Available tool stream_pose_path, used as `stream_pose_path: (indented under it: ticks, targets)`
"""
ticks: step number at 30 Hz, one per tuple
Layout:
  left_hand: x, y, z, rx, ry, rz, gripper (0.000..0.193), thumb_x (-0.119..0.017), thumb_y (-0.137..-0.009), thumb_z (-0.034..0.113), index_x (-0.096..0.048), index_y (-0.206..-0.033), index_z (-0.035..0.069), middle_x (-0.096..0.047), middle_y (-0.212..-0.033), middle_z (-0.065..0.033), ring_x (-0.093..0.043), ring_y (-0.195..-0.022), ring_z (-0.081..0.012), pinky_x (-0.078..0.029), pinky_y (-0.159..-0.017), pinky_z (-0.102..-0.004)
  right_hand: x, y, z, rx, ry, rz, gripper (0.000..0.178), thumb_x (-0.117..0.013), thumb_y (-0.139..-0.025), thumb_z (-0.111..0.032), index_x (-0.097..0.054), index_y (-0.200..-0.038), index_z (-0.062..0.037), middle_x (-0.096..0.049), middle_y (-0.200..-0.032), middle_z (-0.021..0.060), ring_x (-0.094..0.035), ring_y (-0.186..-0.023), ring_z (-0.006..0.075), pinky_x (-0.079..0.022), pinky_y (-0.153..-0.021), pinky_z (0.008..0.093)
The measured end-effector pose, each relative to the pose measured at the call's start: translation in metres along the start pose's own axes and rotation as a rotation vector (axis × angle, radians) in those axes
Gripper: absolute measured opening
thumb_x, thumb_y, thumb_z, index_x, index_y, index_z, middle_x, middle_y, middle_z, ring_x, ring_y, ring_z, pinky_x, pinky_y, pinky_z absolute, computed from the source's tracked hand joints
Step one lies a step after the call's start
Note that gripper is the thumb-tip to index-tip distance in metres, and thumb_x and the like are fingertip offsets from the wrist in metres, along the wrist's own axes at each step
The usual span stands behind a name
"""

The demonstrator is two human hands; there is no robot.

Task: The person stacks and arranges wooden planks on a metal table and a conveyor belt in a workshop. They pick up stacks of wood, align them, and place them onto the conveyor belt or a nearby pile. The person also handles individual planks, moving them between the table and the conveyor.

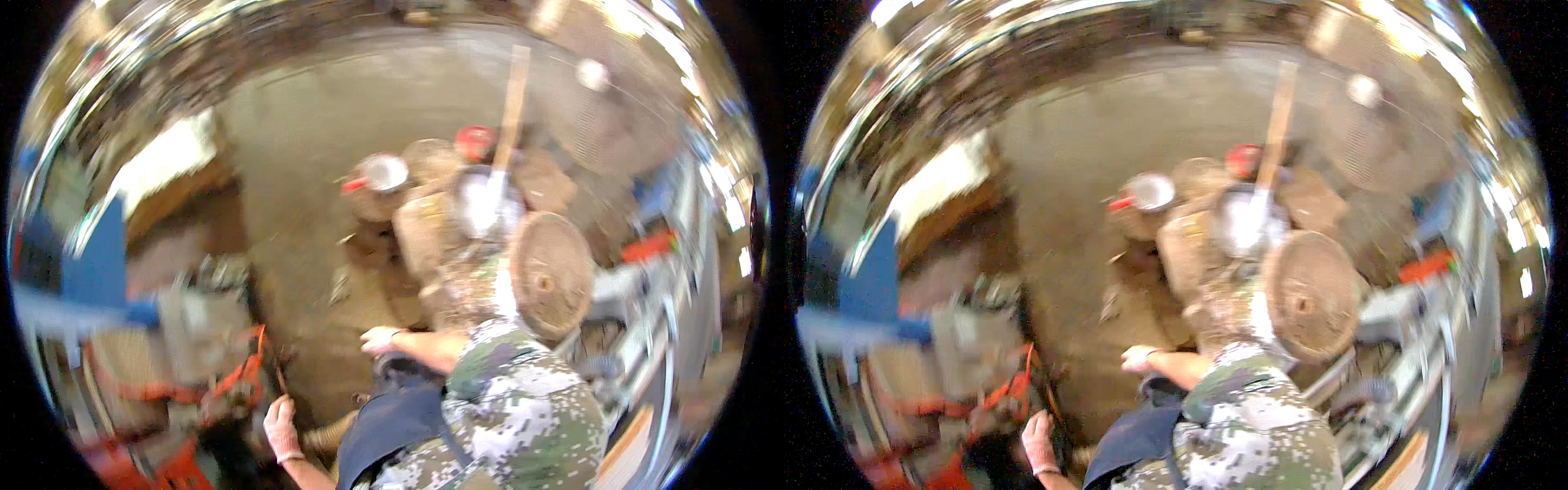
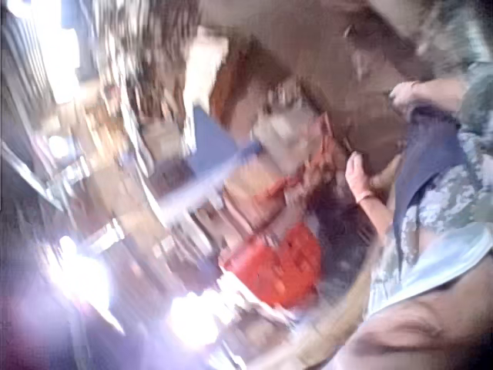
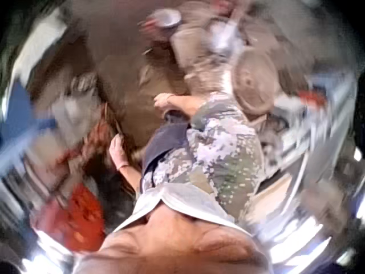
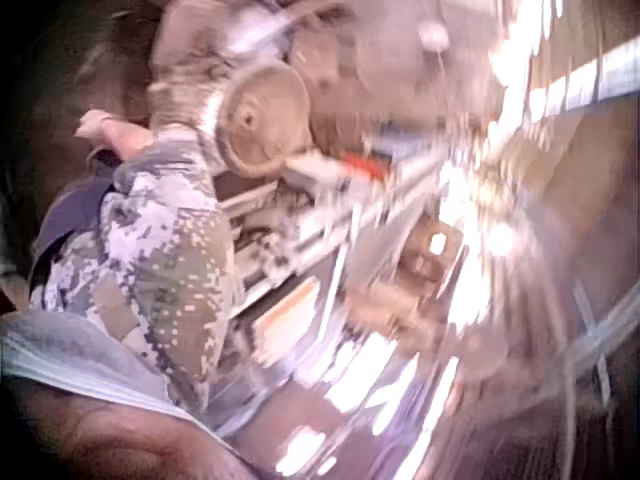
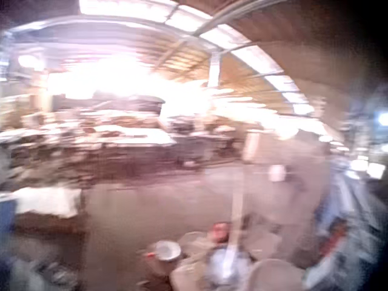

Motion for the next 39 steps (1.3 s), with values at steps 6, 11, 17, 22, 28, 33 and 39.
stream_pose_path:
  ticks: [6, 11, 17, 22, 28, 33, 39]
  targets:
    - [-0.057, -0.111, 0.038, 0.019, -0.064, -0.327, 0.022, -0.067, -0.101, 0.025, -0.071, -0.099, 0.004, -0.07, -0.091, -0.0058, -0.063, -0.085, -0.0153, -0.051, -0.071, -0.0304, 0.026, -0.08, 0.037, -0.082, -0.064, 0.022, 0.06, -0.064, -0.09, -0.042, -0.066, -0.142, -0.0108, -0.068, -0.139, 0.0162, -0.063, -0.13, 0.0361, -0.05, -0.109, 0.0474]
    - [-0.124, -0.17, 0.111, -0.34, -0.405, -0.622, 0.03, -0.059, -0.107, 0.029, -0.07, -0.11, 0.001, -0.073, -0.112, -0.0122, -0.067, -0.1, -0.0223, -0.055, -0.073, -0.0313, 0.081, -0.093, 0.002, 0.038, -0.409, 0.226, 0.047, -0.061, -0.095, -0.043, -0.075, -0.122, -0.0075, -0.076, -0.118, 0.0157, -0.071, -0.109, 0.0331, -0.055, -0.094, 0.0468]
    - [-0.163, -0.275, 0.167, 0.291, 0.26, -0.809, 0.054, -0.053, -0.107, 0.054, -0.073, -0.111, 0.004, -0.073, -0.106, -0.0091, -0.065, -0.099, -0.0245, -0.051, -0.091, -0.0393, 0.2, -0.093, -0.16, 0.382, -0.377, 0.295, 0.046, -0.067, -0.096, -0.048, -0.078, -0.107, -0.0045, -0.078, -0.097, 0.0185, -0.072, -0.09, 0.0339, -0.055, -0.082, 0.045]
    - [-0.181, -0.358, 0.265, 0.087, -0.026, -0.766, 0.053, -0.056, -0.106, 0.053, -0.074, -0.1, 0.003, -0.073, -0.092, -0.0096, -0.066, -0.087, -0.0242, -0.052, -0.083, -0.0388, 0.283, -0.152, -0.215, 0.325, -0.168, 0.439, 0.048, -0.071, -0.092, -0.05, -0.078, -0.104, -0.0042, -0.077, -0.094, 0.0207, -0.074, -0.09, 0.0388, -0.056, -0.078, 0.0495]
    - [-0.189, -0.46, 0.343, 0.152, -0.065, -0.933, 0.048, -0.061, -0.104, 0.046, -0.072, -0.112, 0.0, -0.073, -0.1, -0.0127, -0.068, -0.091, -0.0223, -0.053, -0.083, -0.0347, 0.376, -0.194, -0.259, 0.163, -0.105, 0.648, 0.048, -0.07, -0.09, -0.051, -0.079, -0.1, -0.0047, -0.077, -0.096, 0.0205, -0.075, -0.094, 0.0404, -0.059, -0.082, 0.0498]
    - [-0.244, -0.563, 0.368, 0.094, 0.054, -0.909, 0.053, -0.064, -0.1, 0.054, -0.072, -0.106, 0.002, -0.07, -0.09, -0.0075, -0.066, -0.081, -0.0206, -0.053, -0.075, -0.0342, 0.454, -0.241, -0.242, 0.135, -0.131, 0.703, 0.049, -0.068, -0.089, -0.051, -0.08, -0.095, -0.0032, -0.077, -0.092, 0.0222, -0.074, -0.095, 0.0424, -0.059, -0.081, 0.0501]
    - [-0.345, -0.639, 0.459, 0.177, -0.15, -1.077, 0.051, -0.061, -0.104, 0.047, -0.065, -0.128, 0.002, -0.068, -0.116, -0.0138, -0.065, -0.106, -0.0237, -0.049, -0.096, -0.037, 0.566, -0.281, -0.194, 0.144, -0.185, 0.692, 0.049, -0.069, -0.092, -0.051, -0.08, -0.095, -0.0034, -0.077, -0.092, 0.0212, -0.074, -0.094, 0.0421, -0.059, -0.083, 0.0506]
Point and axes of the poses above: each hand's wrist, its own y-axis away from the middle knuckle, its own x-axis out of the back of the hand, z = x × y, the point moved 6 cm from there along -y, towards the middle knuckle
